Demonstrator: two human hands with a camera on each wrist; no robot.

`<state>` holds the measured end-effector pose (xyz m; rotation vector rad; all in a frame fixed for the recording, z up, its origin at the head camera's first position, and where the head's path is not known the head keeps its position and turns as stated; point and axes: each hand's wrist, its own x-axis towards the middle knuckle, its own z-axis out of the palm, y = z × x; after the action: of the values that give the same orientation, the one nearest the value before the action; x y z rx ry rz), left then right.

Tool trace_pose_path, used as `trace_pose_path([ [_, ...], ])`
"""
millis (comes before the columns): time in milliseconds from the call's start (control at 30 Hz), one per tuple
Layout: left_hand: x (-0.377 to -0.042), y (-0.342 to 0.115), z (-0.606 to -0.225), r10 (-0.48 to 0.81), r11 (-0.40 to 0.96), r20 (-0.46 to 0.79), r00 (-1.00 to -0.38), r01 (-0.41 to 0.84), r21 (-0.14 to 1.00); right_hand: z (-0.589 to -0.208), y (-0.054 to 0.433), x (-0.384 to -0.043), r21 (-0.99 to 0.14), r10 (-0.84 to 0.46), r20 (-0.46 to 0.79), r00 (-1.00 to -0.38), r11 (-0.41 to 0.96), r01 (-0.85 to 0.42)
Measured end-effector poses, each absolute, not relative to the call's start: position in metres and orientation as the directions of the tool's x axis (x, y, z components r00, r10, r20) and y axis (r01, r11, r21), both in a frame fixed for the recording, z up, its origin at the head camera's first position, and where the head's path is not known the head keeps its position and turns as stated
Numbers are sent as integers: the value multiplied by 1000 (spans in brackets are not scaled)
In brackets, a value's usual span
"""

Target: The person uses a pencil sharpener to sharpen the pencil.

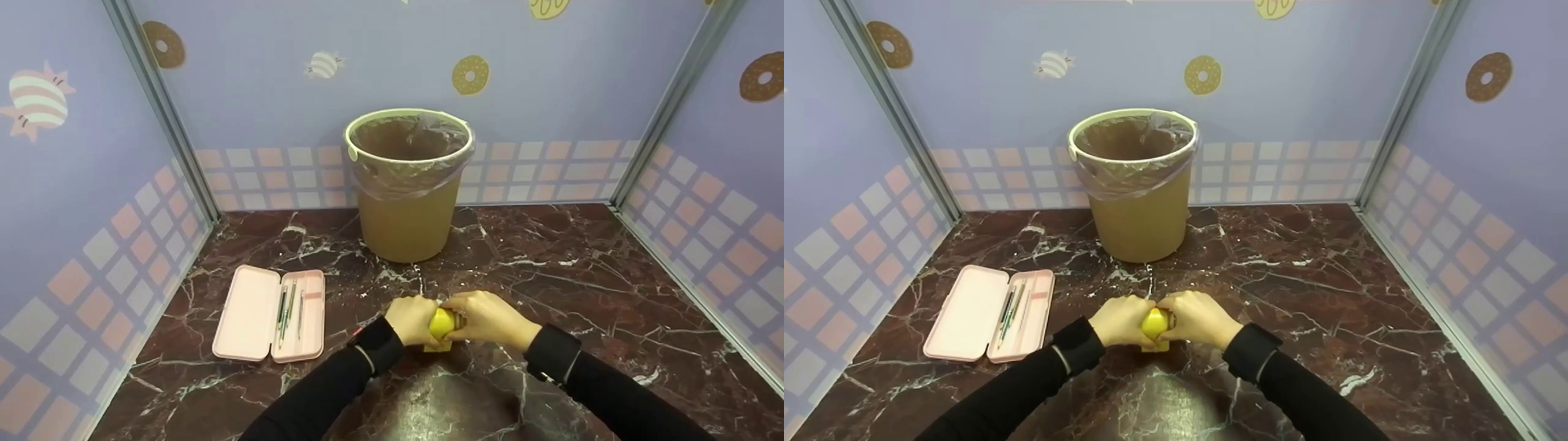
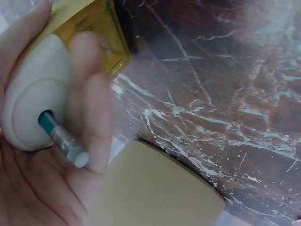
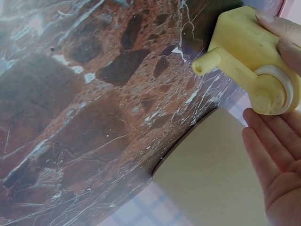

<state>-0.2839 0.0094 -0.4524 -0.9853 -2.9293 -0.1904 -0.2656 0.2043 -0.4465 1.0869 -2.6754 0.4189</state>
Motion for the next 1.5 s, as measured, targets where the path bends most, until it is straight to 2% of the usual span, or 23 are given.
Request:
trace_pose_path([
  [267, -283, 5, -453, 612, 772, 122, -782, 624, 122, -447, 208, -268, -209, -657, 310, -688, 658, -723],
  [533, -281, 5, -452, 616, 770, 134, -776, 629, 102, -453, 221, -269, -329, -595, 202, -778, 707, -626],
  [967, -281, 6, -456, 620, 765, 150, -770, 636, 103, -478, 230, -275, -429, -574, 193, -796, 680, -595],
  [1133, -281, 5, -455, 613, 770, 140, -777, 628, 114, -481, 230, -273, -424, -577, 201, -792, 677, -601],
  [1500, -281, 4, -455, 609, 770, 147, -780, 625, 130, -486, 233, -261, -359, -623, 267, -735, 644, -676],
])
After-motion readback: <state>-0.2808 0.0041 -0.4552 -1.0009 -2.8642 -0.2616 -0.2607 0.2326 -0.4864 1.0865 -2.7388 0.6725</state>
